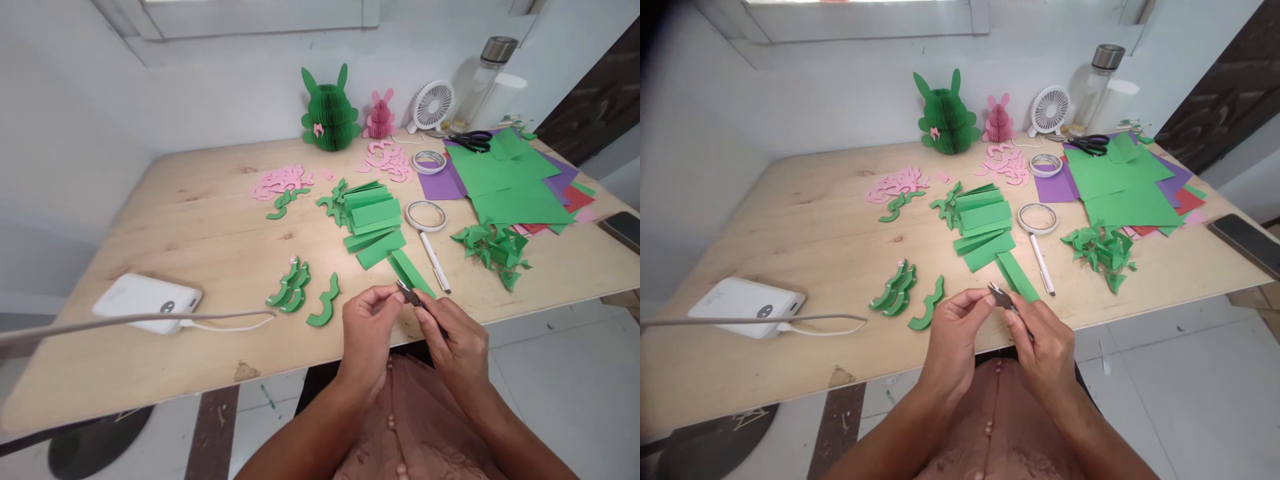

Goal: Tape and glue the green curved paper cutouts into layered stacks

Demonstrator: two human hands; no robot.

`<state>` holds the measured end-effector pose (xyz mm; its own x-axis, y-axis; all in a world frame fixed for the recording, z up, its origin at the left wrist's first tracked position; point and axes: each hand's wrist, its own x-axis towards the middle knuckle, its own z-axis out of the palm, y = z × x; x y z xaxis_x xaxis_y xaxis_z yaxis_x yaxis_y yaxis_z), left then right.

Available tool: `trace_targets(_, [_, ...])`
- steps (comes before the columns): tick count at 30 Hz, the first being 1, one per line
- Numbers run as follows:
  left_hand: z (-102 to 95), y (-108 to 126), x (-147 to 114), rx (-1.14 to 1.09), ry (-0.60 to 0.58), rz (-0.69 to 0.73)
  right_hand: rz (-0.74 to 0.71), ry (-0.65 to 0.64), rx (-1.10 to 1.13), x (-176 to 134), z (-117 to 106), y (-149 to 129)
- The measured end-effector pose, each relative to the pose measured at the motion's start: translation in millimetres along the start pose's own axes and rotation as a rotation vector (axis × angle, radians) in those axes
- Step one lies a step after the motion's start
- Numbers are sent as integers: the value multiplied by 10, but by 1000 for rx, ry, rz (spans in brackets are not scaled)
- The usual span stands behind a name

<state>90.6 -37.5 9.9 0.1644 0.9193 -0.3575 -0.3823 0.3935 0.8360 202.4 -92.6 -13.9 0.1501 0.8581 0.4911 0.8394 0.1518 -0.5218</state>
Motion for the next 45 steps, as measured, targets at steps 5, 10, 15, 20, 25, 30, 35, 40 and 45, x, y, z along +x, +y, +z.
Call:
trace_targets(5, [-5,3,0,-11,-9,4,-31,9,-13,3,-1,8])
trace_targets(10, [-9,2,-1,-1,-11,15,-23,5,-4,2,-3,3])
trace_targets(15, [-11,-7,6,-5,6,20,4,-2,24,-3,-3,-28])
trace_targets(20, [-12,3,6,-12,-5,20,5,-13,41,-1,-11,-31])
trace_targets(25, [-15,11,9,-31,-22,25,10,-25,60,8,-19,-31])
trace_targets(30, [-12,11,6,-43,-21,27,47,-35,100,8,-14,-29])
trace_targets(35, [-3,14,3,-58,-34,34,89,-32,151,17,-14,-32])
trace_targets(40, [-15,-1,10,-72,-60,34,248,-52,313,11,-4,-21])
trace_targets(45, [-46,11,6,-88,-19,28,666,-162,778,-4,10,-1])
